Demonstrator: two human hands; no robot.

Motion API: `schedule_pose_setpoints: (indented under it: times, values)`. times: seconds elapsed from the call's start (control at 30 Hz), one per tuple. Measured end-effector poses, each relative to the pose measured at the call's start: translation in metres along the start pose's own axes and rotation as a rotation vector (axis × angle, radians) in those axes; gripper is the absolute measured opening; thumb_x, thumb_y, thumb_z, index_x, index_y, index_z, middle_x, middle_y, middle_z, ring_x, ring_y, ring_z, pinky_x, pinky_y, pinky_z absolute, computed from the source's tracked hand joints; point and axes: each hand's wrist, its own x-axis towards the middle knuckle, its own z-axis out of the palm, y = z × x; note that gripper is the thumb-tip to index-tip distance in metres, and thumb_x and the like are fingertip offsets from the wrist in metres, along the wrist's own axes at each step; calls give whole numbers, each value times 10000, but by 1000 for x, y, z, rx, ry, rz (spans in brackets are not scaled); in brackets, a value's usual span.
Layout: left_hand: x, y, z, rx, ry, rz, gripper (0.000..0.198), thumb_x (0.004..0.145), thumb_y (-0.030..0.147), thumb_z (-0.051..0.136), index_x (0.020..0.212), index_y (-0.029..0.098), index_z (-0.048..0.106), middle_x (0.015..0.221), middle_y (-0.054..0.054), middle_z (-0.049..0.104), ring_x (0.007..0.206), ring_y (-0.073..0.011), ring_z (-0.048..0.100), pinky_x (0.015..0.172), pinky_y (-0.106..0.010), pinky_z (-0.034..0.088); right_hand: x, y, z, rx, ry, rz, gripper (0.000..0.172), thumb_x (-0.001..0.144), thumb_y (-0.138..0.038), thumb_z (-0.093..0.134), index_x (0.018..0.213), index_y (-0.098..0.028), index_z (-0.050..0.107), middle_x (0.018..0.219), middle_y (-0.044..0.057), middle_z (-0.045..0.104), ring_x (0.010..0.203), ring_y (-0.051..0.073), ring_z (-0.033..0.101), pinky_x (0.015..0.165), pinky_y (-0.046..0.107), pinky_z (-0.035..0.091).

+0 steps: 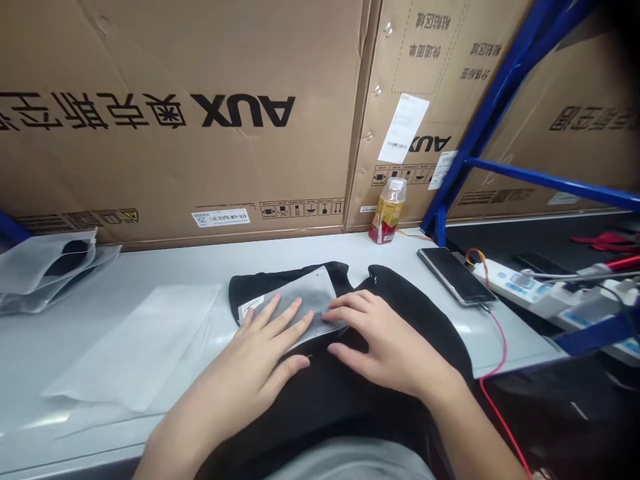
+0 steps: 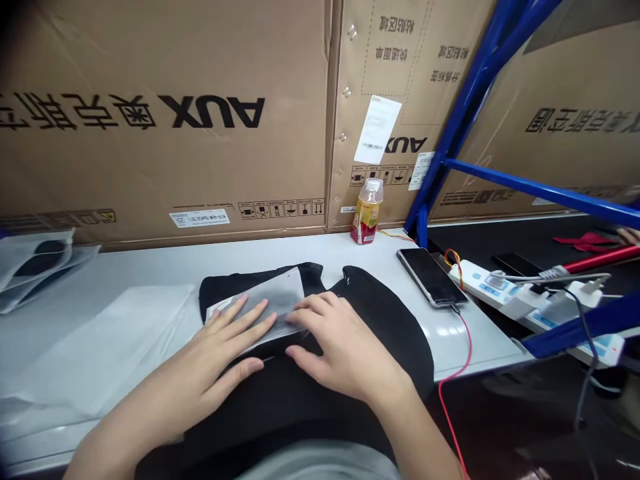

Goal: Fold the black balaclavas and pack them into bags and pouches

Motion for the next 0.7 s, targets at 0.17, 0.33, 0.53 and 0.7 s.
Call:
schedule_pose_setpoints:
  times: [0.17, 0.33, 0.53, 0.7]
  values:
    - [12, 3, 9, 15, 115, -23, 565, 1061, 143, 418, 1593, 333, 441, 1586, 49, 543, 1543, -303, 403, 1145, -532, 539, 12, -5, 15, -226, 75, 2, 172, 968, -190, 708, 1126, -252, 677, 1030, 13, 721, 1010, 245, 614, 877, 405, 429]
    - [9, 2, 3, -9, 161, 29, 589, 1072, 216, 490, 1635, 334, 358, 1617, 8, 501, 1518, -283, 447, 1176, -521, 508, 20, 0, 21, -339, 155, 84, 222, 939, 3, 570, 985, -193, 663, 931, 49, 673, 858, 230, 595, 765, 378, 416]
    - [-16, -29, -27, -50, -58, 81, 837, 953, 376, 737, 1645, 448, 271, 1692, -5, 340, 1545, -375, 338, 1094, -555, 553, -1, 8, 4, -78, 37, 67, 296, 937, -128, 708, 1199, -241, 632, 1241, 54, 664, 1136, 250, 601, 951, 396, 505]
    - [-16, -32, -31, -189, 154, 56, 515, 1021, 263, 626, 1516, 368, 529, 1402, 23, 712, 1194, -226, 741, 984, -329, 630, 1, -17, 6, 22, 189, -158, 282, 1011, -206, 657, 1286, -261, 624, 1386, 44, 660, 1306, 230, 546, 1087, 413, 444]
